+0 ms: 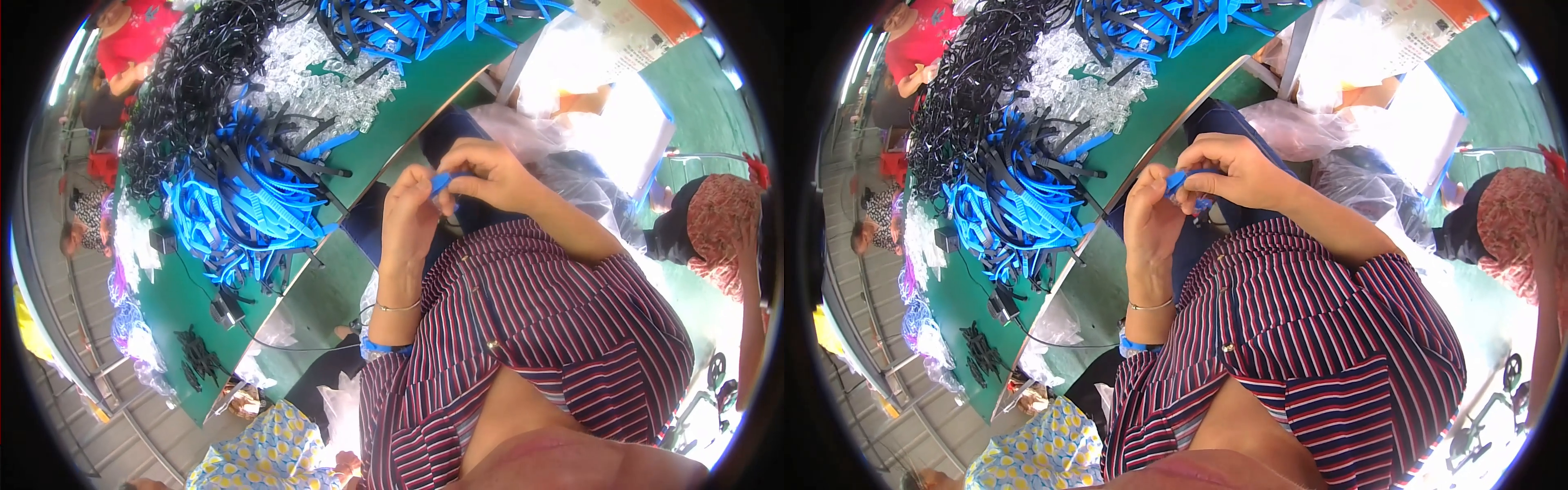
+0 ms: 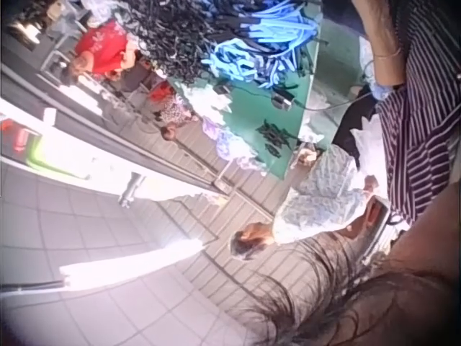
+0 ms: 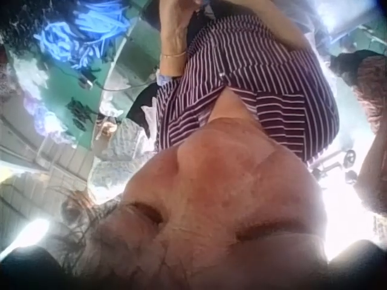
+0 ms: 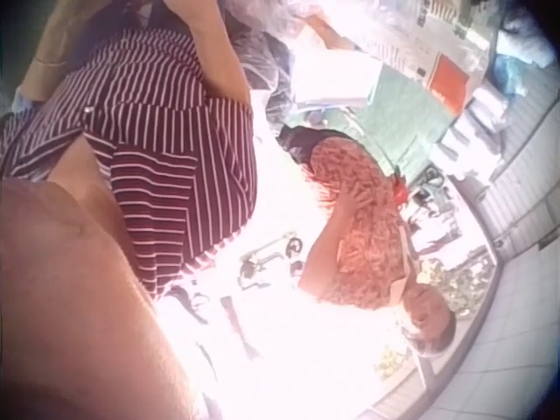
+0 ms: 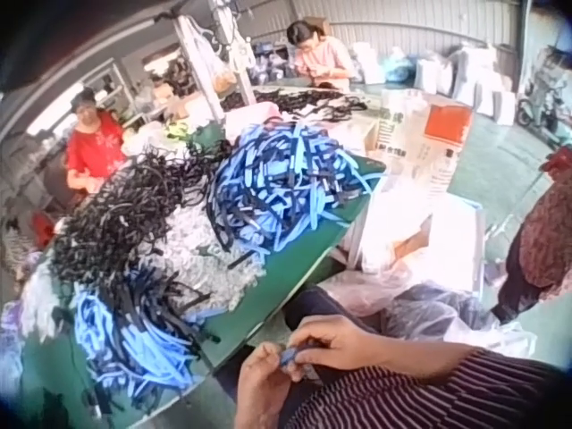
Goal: The person assembles small plastic clips onto blue and black fabric straps by hand at a factory workbench.
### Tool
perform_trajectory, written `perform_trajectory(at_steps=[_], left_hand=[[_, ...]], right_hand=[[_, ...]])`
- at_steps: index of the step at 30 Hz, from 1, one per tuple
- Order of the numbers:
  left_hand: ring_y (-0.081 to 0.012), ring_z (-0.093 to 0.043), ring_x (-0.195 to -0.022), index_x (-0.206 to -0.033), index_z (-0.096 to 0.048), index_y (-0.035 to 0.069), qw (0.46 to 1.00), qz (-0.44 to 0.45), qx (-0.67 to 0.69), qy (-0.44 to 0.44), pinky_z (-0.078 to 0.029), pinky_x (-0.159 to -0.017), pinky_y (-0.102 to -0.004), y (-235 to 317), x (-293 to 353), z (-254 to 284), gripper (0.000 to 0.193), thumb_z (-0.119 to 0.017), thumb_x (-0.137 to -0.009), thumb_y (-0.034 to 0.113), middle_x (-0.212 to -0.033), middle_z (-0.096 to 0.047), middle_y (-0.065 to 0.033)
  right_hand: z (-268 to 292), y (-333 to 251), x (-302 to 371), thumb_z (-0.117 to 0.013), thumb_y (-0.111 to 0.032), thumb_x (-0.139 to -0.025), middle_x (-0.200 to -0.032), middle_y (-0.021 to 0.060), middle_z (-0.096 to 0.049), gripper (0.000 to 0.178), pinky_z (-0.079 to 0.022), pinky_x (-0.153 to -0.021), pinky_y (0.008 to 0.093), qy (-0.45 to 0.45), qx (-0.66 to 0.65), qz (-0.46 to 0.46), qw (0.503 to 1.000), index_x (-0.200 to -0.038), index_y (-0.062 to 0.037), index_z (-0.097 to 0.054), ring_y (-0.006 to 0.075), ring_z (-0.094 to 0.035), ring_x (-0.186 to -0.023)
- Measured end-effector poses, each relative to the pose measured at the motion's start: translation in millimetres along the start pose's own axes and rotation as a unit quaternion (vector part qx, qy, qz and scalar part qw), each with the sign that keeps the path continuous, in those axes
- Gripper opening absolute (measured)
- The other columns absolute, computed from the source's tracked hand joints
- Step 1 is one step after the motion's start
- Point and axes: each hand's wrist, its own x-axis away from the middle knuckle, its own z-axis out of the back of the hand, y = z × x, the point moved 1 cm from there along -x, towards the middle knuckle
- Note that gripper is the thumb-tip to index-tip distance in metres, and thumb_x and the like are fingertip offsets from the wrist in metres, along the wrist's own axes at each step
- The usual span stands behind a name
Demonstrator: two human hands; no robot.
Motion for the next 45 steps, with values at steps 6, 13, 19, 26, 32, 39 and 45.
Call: perform_trajectory(at_steps=[6, 13, 19, 26, 32, 39, 45], left_hand=[[-0.0096, -0.053, -0.061, -0.081, -0.049, 0.005, 0.99, 0.002, -0.131, 0.041, -0.04, -0.057, -0.0195, 4, 4, 4, 0.008, -0.054, -0.084, 0.011, -0.07, -0.055, -0.0024], [-0.009, -0.054, -0.062, -0.086, -0.053, 0.004, 0.996, -0.022, -0.066, 0.06, -0.041, -0.056, -0.0176, 1, 2, 4, 0.01, -0.06, -0.079, 0.004, -0.079, -0.058, -0.0033], [-0.0072, -0.053, -0.067, -0.092, -0.056, 0.0, 0.978, -0.081, -0.174, 0.085, -0.042, -0.056, -0.018, 0, 6, 2, 0.017, -0.063, -0.077, 0.001, -0.082, -0.058, -0.0034], [-0.0046, -0.048, -0.066, -0.09, -0.058, -0.001, 0.908, -0.032, -0.418, 0.001, -0.038, -0.055, -0.0176, -3, 6, 18, 0.016, -0.064, -0.077, 0.007, -0.073, -0.057, -0.0018], [-0.0076, -0.048, -0.053, -0.081, -0.056, -0.001, 0.995, -0.001, -0.085, -0.055, -0.038, -0.05, -0.0204, -2, 8, -6, 0.015, -0.059, -0.081, 0.014, -0.065, -0.056, -0.0054], [-0.0076, -0.046, -0.05, -0.082, -0.056, 0.0, 0.999, 0.005, 0.015, -0.052, -0.034, -0.046, -0.0191, -11, 9, -6, 0.021, -0.056, -0.084, 0.021, -0.063, -0.055, -0.0058], [-0.0059, -0.043, -0.053, -0.091, -0.057, -0.002, 0.969, 0.02, -0.245, 0.036, -0.031, -0.048, -0.0177, 8, 14, -6, 0.026, -0.052, -0.088, 0.024, -0.067, -0.055, -0.0043]], right_hand=[[3, -1, -3, -0.063, -0.002, -0.075, -0.083, 0.0085, -0.054, 0.018, -0.043, -0.065, 0.0268, -0.007, 0.01, -0.059, 0.998, -0.091, 0.0023, -0.057, 0.0162, -0.056, -0.077], [4, -6, -13, -0.066, -0.01, -0.073, -0.082, 0.0088, -0.054, 0.019, -0.044, -0.06, 0.0291, -0.034, 0.292, 0.148, 0.944, -0.088, -0.0019, -0.059, 0.0212, -0.054, -0.071], [11, -14, -7, -0.059, -0.011, -0.08, -0.07, 0.0089, -0.055, 0.012, -0.041, -0.055, 0.0281, 0.008, 0.224, -0.034, 0.974, -0.078, 0.0005, -0.056, 0.0162, -0.053, -0.062], [5, -11, -3, -0.052, -0.011, -0.085, -0.061, 0.0032, -0.053, 0.018, -0.038, -0.049, 0.0222, -0.062, 0.063, -0.116, 0.989, -0.073, 0.0026, -0.054, 0.0073, -0.048, -0.055], [-3, -4, 16, -0.048, -0.013, -0.087, -0.062, 0.0004, -0.052, 0.021, -0.029, -0.044, 0.0171, -0.014, -0.209, -0.172, 0.963, -0.07, -0.0022, -0.054, 0.0028, -0.039, -0.049], [-4, -2, 16, -0.051, -0.013, -0.086, -0.06, -0.0002, -0.048, 0.017, -0.027, -0.042, 0.0166, 0.025, -0.306, -0.169, 0.937, -0.072, -0.0027, -0.053, 0.0035, -0.036, -0.046], [8, -29, -14, -0.072, -0.013, -0.067, -0.083, 0.005, -0.055, 0.029, -0.045, -0.066, 0.0279, -0.012, 0.259, 0.152, 0.954, -0.093, -0.0064, -0.06, 0.0173, -0.055, -0.076]])
